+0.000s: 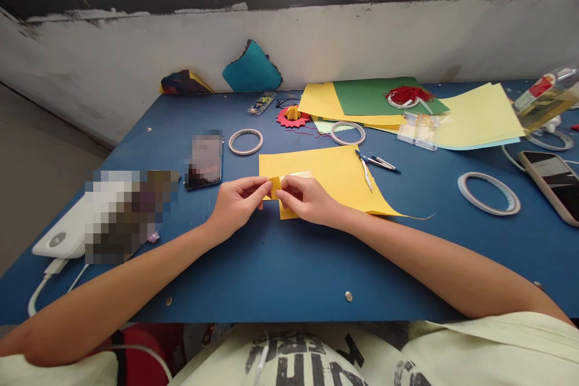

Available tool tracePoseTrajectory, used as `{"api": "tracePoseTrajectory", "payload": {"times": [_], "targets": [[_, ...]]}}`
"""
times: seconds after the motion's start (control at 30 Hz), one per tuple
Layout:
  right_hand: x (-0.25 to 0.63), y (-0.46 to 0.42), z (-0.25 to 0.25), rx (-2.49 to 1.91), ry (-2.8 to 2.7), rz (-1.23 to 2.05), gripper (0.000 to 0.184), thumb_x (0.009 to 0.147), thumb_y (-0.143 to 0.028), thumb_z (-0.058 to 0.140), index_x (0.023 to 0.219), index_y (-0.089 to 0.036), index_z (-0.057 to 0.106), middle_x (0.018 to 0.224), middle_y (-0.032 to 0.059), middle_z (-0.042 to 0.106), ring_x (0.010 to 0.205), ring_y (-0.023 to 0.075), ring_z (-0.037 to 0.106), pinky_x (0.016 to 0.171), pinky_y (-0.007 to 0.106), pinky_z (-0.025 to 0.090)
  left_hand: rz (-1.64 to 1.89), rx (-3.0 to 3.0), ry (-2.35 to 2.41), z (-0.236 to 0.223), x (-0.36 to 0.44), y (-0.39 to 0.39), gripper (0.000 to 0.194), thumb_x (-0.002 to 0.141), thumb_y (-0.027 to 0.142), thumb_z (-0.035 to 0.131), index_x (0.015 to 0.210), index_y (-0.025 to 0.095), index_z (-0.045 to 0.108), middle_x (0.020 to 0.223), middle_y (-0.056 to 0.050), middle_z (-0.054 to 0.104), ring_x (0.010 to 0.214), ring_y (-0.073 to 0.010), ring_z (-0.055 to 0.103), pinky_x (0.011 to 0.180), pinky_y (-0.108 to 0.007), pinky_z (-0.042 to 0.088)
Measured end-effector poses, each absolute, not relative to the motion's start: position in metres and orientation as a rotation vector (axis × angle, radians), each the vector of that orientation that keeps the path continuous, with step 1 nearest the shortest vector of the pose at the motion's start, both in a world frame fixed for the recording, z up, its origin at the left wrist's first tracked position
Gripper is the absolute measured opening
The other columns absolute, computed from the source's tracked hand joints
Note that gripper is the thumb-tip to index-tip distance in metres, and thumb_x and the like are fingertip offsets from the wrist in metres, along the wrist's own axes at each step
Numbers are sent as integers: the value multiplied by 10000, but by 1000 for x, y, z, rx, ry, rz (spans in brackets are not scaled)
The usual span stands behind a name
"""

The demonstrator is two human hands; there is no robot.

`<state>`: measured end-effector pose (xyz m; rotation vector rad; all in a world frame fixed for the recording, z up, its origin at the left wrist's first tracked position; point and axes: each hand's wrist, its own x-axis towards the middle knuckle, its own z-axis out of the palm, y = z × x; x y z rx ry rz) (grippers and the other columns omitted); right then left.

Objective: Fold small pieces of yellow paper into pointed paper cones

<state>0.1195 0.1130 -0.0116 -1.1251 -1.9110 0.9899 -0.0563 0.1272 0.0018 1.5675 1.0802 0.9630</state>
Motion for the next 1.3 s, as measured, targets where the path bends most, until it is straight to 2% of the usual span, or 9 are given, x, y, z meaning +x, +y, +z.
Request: {"api": "tracePoseTrajectory", "payload": {"times": [0.23, 0.33, 0.5, 0.6, 0.8, 1.0, 1.3], "targets": [[121, 115, -14, -1110, -1951, 939, 311, 877, -407, 472, 654, -198, 408, 564, -34, 443, 516, 96, 380, 502, 238, 311, 959, 1620, 1070, 0, -57, 127, 223, 775, 344, 612, 824, 150, 710, 746, -31, 701, 525, -101, 578, 470, -197, 472], [122, 115, -10, -1070, -2000, 976, 357, 905, -424, 416, 641, -186, 443, 557, -27, 446, 512, 95, 388, 504, 238, 311, 969, 1642, 1059, -2, -57, 128, 226, 776, 334, 615, 855, 147, 714, 764, -38, 703, 521, -98, 575, 482, -202, 474], [123, 115, -7, -1051, -2029, 1003, 337, 920, -426, 409, 790, -166, 580, 690, 9, 574, 608, 114, 482, 579, 238, 361, 937, 1666, 991, -6, -57, 128, 227, 790, 335, 602, 868, 158, 723, 711, -30, 696, 524, -100, 572, 476, -195, 471], [124, 116, -6, -1039, -2038, 1026, 340, 922, -420, 413, 796, -165, 599, 770, 25, 617, 701, 132, 532, 656, 243, 387, 916, 1668, 959, -7, -58, 128, 239, 806, 343, 585, 901, 173, 724, 701, -27, 693, 538, -107, 579, 466, -192, 473], [123, 116, -4, -1049, -2037, 1090, 407, 909, -487, 407, 786, -157, 611, 581, -20, 499, 514, 96, 402, 506, 232, 322, 893, 1691, 938, -5, -59, 127, 229, 794, 346, 595, 872, 173, 722, 728, -38, 696, 547, -115, 588, 466, -199, 477], [124, 116, -5, -1074, -2042, 1109, 467, 925, -494, 366, 742, -152, 627, 694, 17, 591, 660, 127, 507, 626, 246, 376, 833, 1727, 897, -2, -58, 126, 201, 801, 305, 574, 835, 172, 721, 675, -27, 681, 564, -124, 606, 476, -194, 472], [123, 116, -7, -1088, -2005, 1064, 513, 925, -519, 338, 747, -160, 659, 584, -13, 521, 542, 93, 423, 531, 228, 331, 816, 1749, 907, -6, -59, 127, 204, 801, 307, 575, 857, 181, 725, 730, -37, 702, 602, -141, 626, 503, -210, 494]]}}
